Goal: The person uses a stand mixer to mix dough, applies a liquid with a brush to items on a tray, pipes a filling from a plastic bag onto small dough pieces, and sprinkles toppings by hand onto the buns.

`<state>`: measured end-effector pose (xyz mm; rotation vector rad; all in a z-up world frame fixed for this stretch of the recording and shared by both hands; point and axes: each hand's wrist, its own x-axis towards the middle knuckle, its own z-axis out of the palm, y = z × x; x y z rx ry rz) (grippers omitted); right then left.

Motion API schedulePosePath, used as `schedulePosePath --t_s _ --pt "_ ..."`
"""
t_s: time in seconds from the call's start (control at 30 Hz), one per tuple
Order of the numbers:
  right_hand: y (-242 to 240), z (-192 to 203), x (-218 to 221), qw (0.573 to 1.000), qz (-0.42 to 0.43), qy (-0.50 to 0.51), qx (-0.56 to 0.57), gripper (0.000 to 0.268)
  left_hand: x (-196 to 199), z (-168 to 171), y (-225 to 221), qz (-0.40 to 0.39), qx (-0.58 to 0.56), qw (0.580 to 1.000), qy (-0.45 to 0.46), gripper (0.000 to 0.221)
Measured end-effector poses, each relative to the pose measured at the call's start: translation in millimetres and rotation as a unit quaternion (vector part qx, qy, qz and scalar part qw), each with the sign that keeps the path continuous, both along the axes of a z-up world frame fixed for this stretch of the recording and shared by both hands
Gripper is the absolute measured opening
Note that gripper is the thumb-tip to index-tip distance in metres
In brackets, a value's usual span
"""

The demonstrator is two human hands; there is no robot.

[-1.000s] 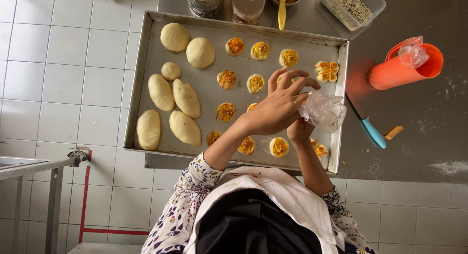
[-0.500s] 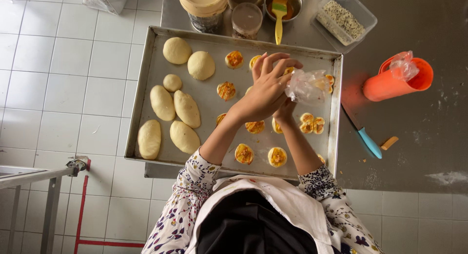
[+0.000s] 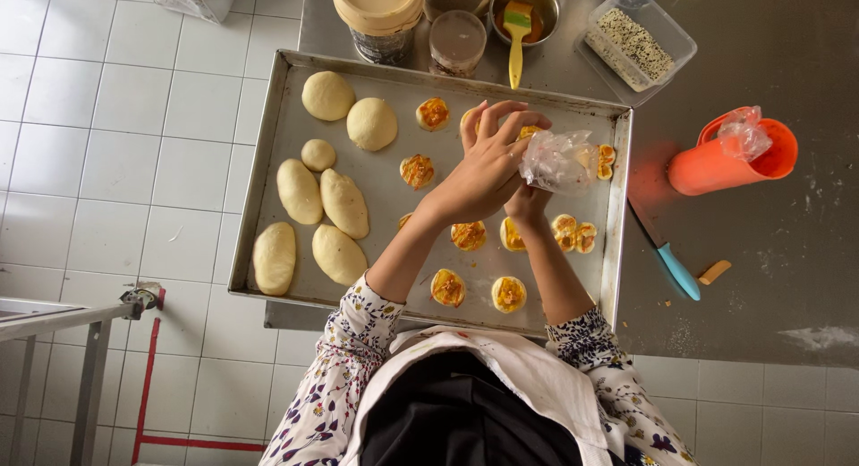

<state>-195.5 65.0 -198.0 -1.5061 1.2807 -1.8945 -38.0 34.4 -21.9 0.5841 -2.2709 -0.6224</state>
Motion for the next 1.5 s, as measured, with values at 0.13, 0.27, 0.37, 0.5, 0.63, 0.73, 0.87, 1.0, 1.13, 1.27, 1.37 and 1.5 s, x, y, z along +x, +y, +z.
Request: schedulePosePath --t_s 0.13,0.27,0.37,0.5,0.63,0.73,0.87,1.0,1.13,1.27,1.37,1.5 --pt "10.0 7.0 5.0 1.000 0.006 -0.024 0.000 0.032 -5.8 -0.7 -2.7 -0.019 0.006 1.000 0.001 0.032" --pt "6.9 7.6 -8.2 0.999 0.000 -0.032 0.008 0.037 -13.1 -3.0 -2.6 -0.028 0.005 0.999 0.019 0.033" --pt "-11.4 -0.2 -27.0 0.979 0.061 -0.188 0.056 0.042 -19.3 -4.1 -18.8 -0.042 0.002 0.998 0.040 0.034" --pt "-70.3 -10.4 -35.4 0.974 0.069 -0.210 -0.041 0.057 -34.4 -4.7 -51.7 -0.003 -0.043 0.999 0.020 0.035" --pt "-119.6 -7.2 -20.9 0.990 -0.028 -0.140 -0.017 0.046 -32.1 0.6 -75.2 0.039 -0.060 0.997 0.023 0.036" --pt "-124.8 1.7 -13.6 0.998 -0.034 -0.012 -0.059 0.045 -29.7 -0.8 -83.3 0.045 -0.043 0.998 0.021 0.036" --pt "-120.0 17.5 -13.8 0.999 -0.040 -0.002 -0.035 0.038 -26.3 -4.2 -84.8 0.043 -0.048 0.998 0.018 0.039" --pt "-109.6 22.8 -15.7 0.997 -0.041 0.029 -0.062 0.035 -30.7 -4.8 -81.7 0.041 -0.033 0.998 0.022 0.038" --pt "-104.8 23.1 -20.6 0.992 -0.103 0.055 -0.044 0.033 -35.8 -6.0 -77.5 0.044 -0.030 0.998 0.018 0.036" --pt "-94.2 24.2 -23.0 0.998 -0.047 0.024 -0.023 0.025 -38.8 -6.2 -73.3 0.039 -0.033 0.998 0.028 0.034" --pt "-92.4 15.2 -27.3 0.997 -0.078 0.018 -0.006 0.029 -43.2 -9.6 -70.7 0.034 -0.028 0.999 0.005 0.030" --pt "-100.3 -2.6 -54.7 0.994 -0.070 -0.076 -0.044 0.041 -59.7 -18.9 -74.0 0.010 -0.033 0.999 0.020 0.036"
